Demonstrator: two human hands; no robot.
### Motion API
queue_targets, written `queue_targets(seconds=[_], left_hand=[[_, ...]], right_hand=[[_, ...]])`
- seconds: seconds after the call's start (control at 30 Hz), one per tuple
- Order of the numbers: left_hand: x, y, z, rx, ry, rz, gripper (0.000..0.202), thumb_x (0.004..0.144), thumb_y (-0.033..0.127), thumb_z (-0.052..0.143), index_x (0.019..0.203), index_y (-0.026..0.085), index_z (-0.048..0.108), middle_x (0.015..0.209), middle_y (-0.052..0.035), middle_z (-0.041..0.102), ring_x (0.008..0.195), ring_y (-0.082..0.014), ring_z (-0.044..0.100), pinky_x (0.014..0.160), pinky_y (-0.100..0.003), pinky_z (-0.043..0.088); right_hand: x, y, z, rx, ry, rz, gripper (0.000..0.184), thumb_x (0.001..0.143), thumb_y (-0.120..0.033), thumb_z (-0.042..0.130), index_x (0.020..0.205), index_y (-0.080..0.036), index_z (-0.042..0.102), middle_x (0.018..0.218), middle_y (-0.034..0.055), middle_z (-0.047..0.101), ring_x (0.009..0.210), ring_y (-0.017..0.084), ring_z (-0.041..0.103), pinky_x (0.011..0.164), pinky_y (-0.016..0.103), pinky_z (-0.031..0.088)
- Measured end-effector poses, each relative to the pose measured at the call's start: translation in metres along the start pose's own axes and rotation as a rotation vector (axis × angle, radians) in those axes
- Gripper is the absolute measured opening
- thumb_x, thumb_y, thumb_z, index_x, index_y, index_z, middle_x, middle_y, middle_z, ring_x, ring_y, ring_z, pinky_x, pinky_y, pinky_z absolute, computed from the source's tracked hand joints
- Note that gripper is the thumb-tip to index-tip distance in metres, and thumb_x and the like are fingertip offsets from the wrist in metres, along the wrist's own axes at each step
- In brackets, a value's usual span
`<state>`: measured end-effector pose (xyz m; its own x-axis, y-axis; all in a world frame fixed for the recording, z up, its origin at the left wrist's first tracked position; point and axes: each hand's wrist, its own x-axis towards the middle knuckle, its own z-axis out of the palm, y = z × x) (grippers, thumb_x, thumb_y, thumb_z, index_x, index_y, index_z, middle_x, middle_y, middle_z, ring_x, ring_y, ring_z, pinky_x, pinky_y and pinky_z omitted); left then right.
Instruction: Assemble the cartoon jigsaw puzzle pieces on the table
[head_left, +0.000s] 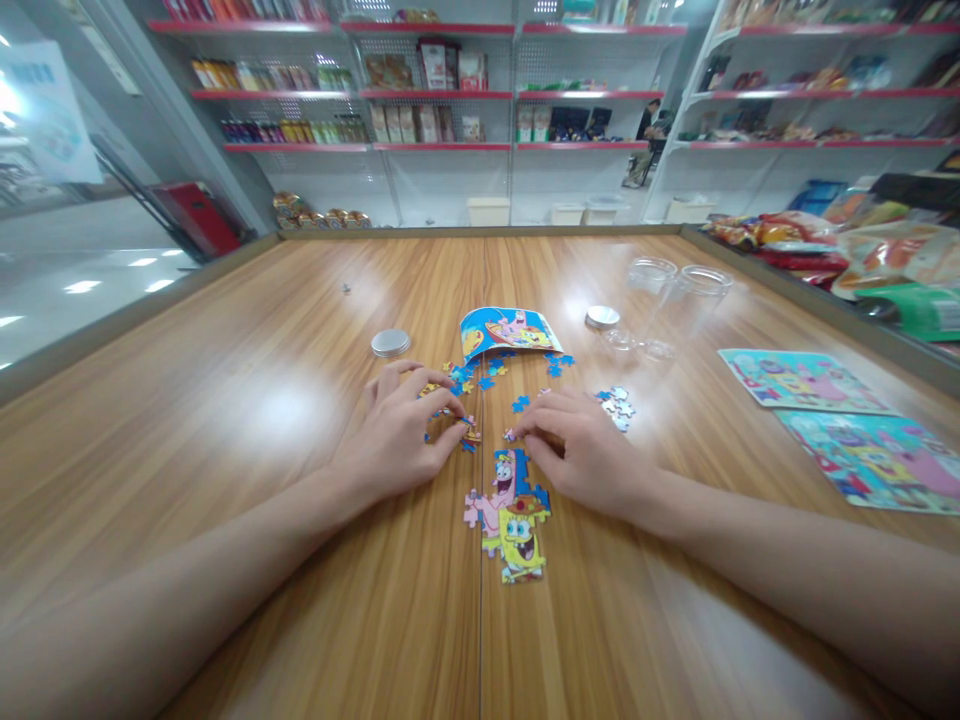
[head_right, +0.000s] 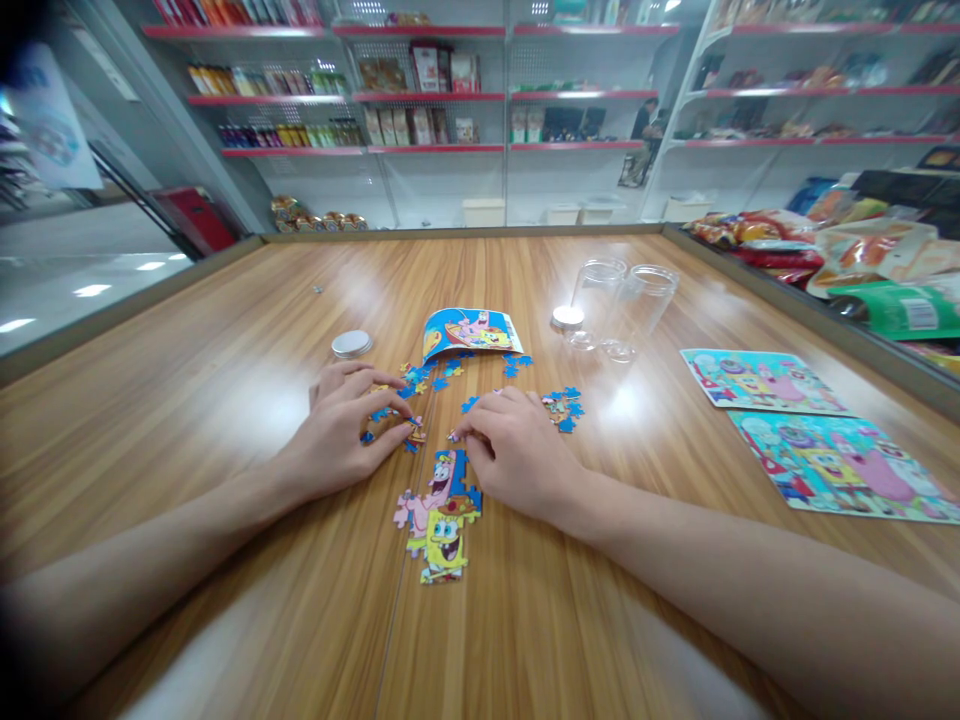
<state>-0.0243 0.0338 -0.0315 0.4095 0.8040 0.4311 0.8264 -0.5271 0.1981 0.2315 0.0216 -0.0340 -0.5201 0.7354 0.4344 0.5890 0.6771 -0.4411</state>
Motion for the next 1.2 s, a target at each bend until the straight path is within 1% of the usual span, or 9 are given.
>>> queue_targets(seconds=[0.23,0.37,0.47,0.57,0.77,0.83,0.93,1.03,1.2], left_hand=[[0.0,-0.0049,0.003,0.017,0.058,-0.047,0.012,0.092,0.033,0.063,0.095,0.026,0.072,0.12,-0.0049,0.066,0.127,-0.0332,0.044,0.108,-0.055,0.031],[-0.001,0.001,0.0003,-0.011,0.041,0.03,0.021,0.086,0.042,0.07,0.099,0.026,0.071,0.128,-0.0051,0.062,0.131,-0.0339,0.041,0.111,-0.056,0.03],[-0.0019,0.0036,-0.0009,-0.013,0.004,0.039,0.02,0.086,0.036,0.071,0.103,0.027,0.07,0.132,-0.0048,0.059,0.134,-0.034,0.038,0.112,-0.056,0.029],[-0.0016,0.0016,-0.0007,-0.01,0.003,0.007,0.021,0.086,0.029,0.069,0.107,0.027,0.069,0.132,-0.0058,0.059,0.134,-0.0336,0.039,0.112,-0.056,0.031],[-0.0013,-0.0039,0.0015,0.073,0.074,-0.057,0.023,0.088,0.017,0.059,0.105,0.026,0.071,0.129,-0.0066,0.06,0.131,-0.0351,0.039,0.106,-0.057,0.035],[-0.0015,-0.0042,0.0026,0.107,0.102,-0.084,0.018,0.089,0.022,0.061,0.102,0.026,0.073,0.127,-0.0078,0.061,0.132,-0.0368,0.038,0.106,-0.058,0.035],[-0.0019,-0.0047,0.0042,0.139,0.096,-0.09,0.015,0.09,0.033,0.064,0.097,0.026,0.075,0.126,-0.0082,0.061,0.134,-0.0391,0.035,0.106,-0.06,0.035],[-0.0023,-0.0053,0.0054,0.113,0.078,-0.062,0.015,0.09,0.033,0.064,0.095,0.028,0.078,0.129,-0.0067,0.06,0.135,-0.0387,0.034,0.107,-0.06,0.035],[-0.0029,-0.0009,0.0037,-0.014,0.03,0.092,0.019,0.09,0.027,0.064,0.1,0.032,0.078,0.134,-0.0034,0.058,0.134,-0.0345,0.036,0.111,-0.058,0.033]], right_hand=[[-0.0013,-0.0018,-0.0005,-0.017,-0.006,-0.011,0.024,0.09,-0.008,0.055,0.096,-0.021,0.074,0.095,0.0047,0.072,0.092,0.022,0.059,0.084,0.038,0.043],[-0.0038,-0.0074,-0.0009,-0.051,-0.005,-0.049,0.025,0.09,-0.01,0.056,0.103,-0.022,0.074,0.109,0.0075,0.069,0.102,0.025,0.056,0.09,0.042,0.042],[-0.0053,-0.0097,-0.001,-0.077,-0.004,-0.043,0.026,0.091,-0.012,0.056,0.106,-0.023,0.074,0.119,0.009,0.065,0.112,0.028,0.053,0.094,0.045,0.042],[-0.0056,-0.0081,-0.0002,-0.085,0.002,-0.027,0.026,0.091,-0.012,0.055,0.105,-0.022,0.074,0.119,0.01,0.063,0.112,0.028,0.052,0.095,0.046,0.042],[-0.0052,-0.0045,0.0019,-0.086,0.016,-0.018,0.027,0.088,-0.01,0.057,0.104,-0.023,0.074,0.116,0.0099,0.062,0.11,0.028,0.052,0.094,0.046,0.042],[-0.0053,-0.0044,0.0021,-0.08,0.021,-0.019,0.028,0.087,-0.01,0.057,0.104,-0.023,0.074,0.115,0.0099,0.062,0.109,0.028,0.052,0.093,0.045,0.042],[-0.0054,-0.0048,0.0019,-0.078,0.024,-0.016,0.027,0.087,-0.01,0.056,0.103,-0.023,0.075,0.115,0.0099,0.062,0.109,0.028,0.052,0.093,0.045,0.043],[-0.0052,-0.0053,0.0019,-0.077,0.028,-0.019,0.028,0.087,-0.01,0.057,0.104,-0.023,0.075,0.114,0.0101,0.063,0.109,0.028,0.053,0.093,0.045,0.043],[-0.0049,-0.0051,0.0028,-0.068,0.041,-0.031,0.027,0.087,-0.01,0.057,0.103,-0.023,0.075,0.112,0.0104,0.062,0.108,0.027,0.053,0.093,0.044,0.044]])
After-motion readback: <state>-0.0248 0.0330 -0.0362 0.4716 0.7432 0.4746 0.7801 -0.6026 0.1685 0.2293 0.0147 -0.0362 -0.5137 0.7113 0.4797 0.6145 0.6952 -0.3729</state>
